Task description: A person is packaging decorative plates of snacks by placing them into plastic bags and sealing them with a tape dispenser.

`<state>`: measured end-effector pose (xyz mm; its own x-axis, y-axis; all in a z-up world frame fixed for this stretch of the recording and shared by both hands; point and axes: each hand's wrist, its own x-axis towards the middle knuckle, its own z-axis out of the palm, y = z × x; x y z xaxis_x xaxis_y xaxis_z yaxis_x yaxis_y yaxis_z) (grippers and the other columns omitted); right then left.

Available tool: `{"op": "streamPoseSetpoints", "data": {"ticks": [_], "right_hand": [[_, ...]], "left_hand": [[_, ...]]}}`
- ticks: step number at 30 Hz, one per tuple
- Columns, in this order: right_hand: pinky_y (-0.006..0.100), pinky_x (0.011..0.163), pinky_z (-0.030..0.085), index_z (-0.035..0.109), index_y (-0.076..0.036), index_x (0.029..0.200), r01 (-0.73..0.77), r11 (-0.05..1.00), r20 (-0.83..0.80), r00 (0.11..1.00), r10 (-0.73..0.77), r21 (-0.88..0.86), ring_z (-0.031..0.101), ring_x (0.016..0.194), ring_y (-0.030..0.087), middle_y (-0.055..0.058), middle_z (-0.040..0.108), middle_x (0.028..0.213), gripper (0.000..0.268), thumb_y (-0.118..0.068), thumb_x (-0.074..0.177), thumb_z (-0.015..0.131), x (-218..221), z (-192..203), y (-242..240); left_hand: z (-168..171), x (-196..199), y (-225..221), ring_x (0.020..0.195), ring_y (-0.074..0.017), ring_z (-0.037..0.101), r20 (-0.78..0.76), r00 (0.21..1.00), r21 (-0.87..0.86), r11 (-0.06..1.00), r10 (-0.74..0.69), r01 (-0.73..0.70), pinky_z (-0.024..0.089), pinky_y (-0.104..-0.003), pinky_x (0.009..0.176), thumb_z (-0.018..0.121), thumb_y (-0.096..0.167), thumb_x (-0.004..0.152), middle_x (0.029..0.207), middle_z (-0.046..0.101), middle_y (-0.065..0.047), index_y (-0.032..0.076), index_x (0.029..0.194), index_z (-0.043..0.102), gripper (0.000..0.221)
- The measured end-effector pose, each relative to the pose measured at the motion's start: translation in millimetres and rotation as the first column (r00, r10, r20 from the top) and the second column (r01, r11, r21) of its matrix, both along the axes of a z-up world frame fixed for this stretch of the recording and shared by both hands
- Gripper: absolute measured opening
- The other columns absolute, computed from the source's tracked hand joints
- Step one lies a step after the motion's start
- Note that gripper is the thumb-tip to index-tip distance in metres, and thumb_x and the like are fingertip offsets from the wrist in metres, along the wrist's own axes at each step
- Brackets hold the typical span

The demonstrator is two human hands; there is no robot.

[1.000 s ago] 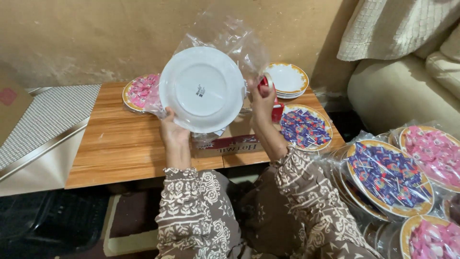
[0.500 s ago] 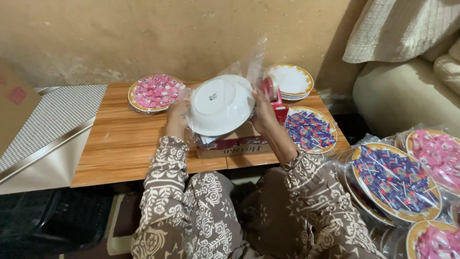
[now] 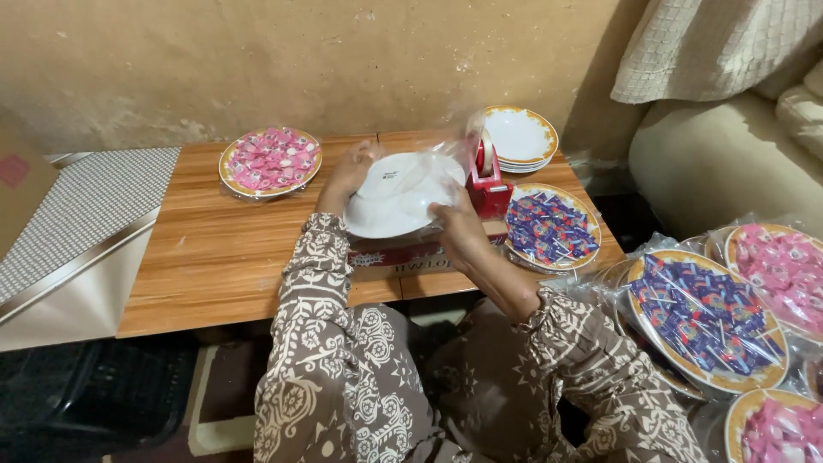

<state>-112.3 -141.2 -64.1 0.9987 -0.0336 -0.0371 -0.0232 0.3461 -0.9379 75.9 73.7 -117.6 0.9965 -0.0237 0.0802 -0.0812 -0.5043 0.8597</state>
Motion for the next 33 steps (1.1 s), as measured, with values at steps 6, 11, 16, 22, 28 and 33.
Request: {"op": "streamPoseSetpoints", "data": {"ticks": [6, 11, 16, 22, 28, 33], "right_hand": [[0.061, 0.112, 0.039, 0.025, -0.018, 0.161, 0.057, 0.996, -0.024, 0.998, -0.056, 0.067, 0.032, 0.145, 0.053, 0.032, 0.010, 0.164, 0.077, 0.002, 0.095, 0.056, -17.9, -5.8, 5.9], [0.059, 0.114, 0.038, 0.024, -0.017, 0.161, 0.073, 0.995, -0.070, 0.995, -0.069, 0.061, 0.033, 0.146, 0.043, 0.025, 0.018, 0.163, 0.076, -0.005, 0.096, 0.061, -23.8, -15.5, 7.8], [0.067, 0.117, 0.016, 0.019, -0.022, 0.162, 0.039, 0.998, -0.115, 0.993, -0.032, 0.055, 0.019, 0.153, 0.041, 0.020, 0.010, 0.166, 0.078, -0.016, 0.098, 0.063, -39.0, -13.5, 14.6], [0.043, 0.087, 0.062, 0.034, -0.005, 0.150, -0.127, 0.992, -0.068, 0.989, 0.129, 0.026, 0.061, 0.106, 0.029, 0.015, 0.048, 0.122, 0.070, -0.007, 0.089, 0.069, -46.0, -46.6, 17.9], [0.042, 0.085, 0.060, 0.053, -0.001, 0.137, -0.237, 0.963, -0.041, 0.972, 0.233, -0.132, 0.068, 0.097, 0.027, 0.014, 0.058, 0.116, 0.056, -0.011, 0.087, 0.076, -47.9, -66.3, 4.1], [0.042, 0.089, 0.055, 0.057, 0.002, 0.139, -0.382, 0.840, 0.128, 0.880, 0.458, -0.386, 0.066, 0.112, 0.034, 0.025, 0.067, 0.121, 0.050, 0.005, 0.089, 0.052, -41.2, -80.2, -12.2]], "left_hand": [[65.1, -131.1, -27.3, 0.150, -0.0412, 0.030, 0.053, 0.997, 0.254, 0.967, -0.048, 0.033, 0.021, -0.057, 0.122, 0.049, 0.038, 0.104, 0.157, 0.041, -0.024, 0.016, 0.152, 0.049, 0.052], [28.7, -197.0, -37.9, 0.153, -0.0477, -0.001, 0.090, 0.995, 0.236, 0.972, -0.042, 0.020, 0.001, -0.076, 0.114, 0.044, 0.038, 0.099, 0.167, 0.012, -0.023, 0.022, 0.156, 0.041, 0.059], [31.0, -215.2, -21.1, 0.150, -0.0572, 0.004, 0.203, 0.953, 0.360, 0.922, -0.226, 0.142, 0.006, -0.083, 0.109, 0.062, 0.008, 0.082, 0.162, 0.015, -0.033, 0.021, 0.155, 0.039, 0.078], [42.1, -168.6, 9.1, 0.153, -0.0475, 0.012, 0.170, 0.922, 0.552, 0.809, -0.348, 0.203, 0.014, -0.075, 0.114, 0.062, -0.020, 0.071, 0.163, 0.026, -0.022, 0.029, 0.148, 0.043, 0.094], [36.5, -164.3, -3.2, 0.152, -0.0536, 0.012, 0.021, 0.955, 0.665, 0.718, -0.295, 0.207, 0.017, -0.080, 0.113, 0.079, -0.001, 0.075, 0.167, 0.004, -0.028, 0.033, 0.154, 0.034, 0.097], [-9.8, -162.5, 4.3, 0.150, -0.0568, 0.001, 0.200, 0.875, 0.619, 0.749, -0.442, 0.237, 0.018, -0.073, 0.115, 0.078, -0.007, 0.070, 0.167, 0.012, -0.025, 0.020, 0.155, 0.041, 0.096]]}}
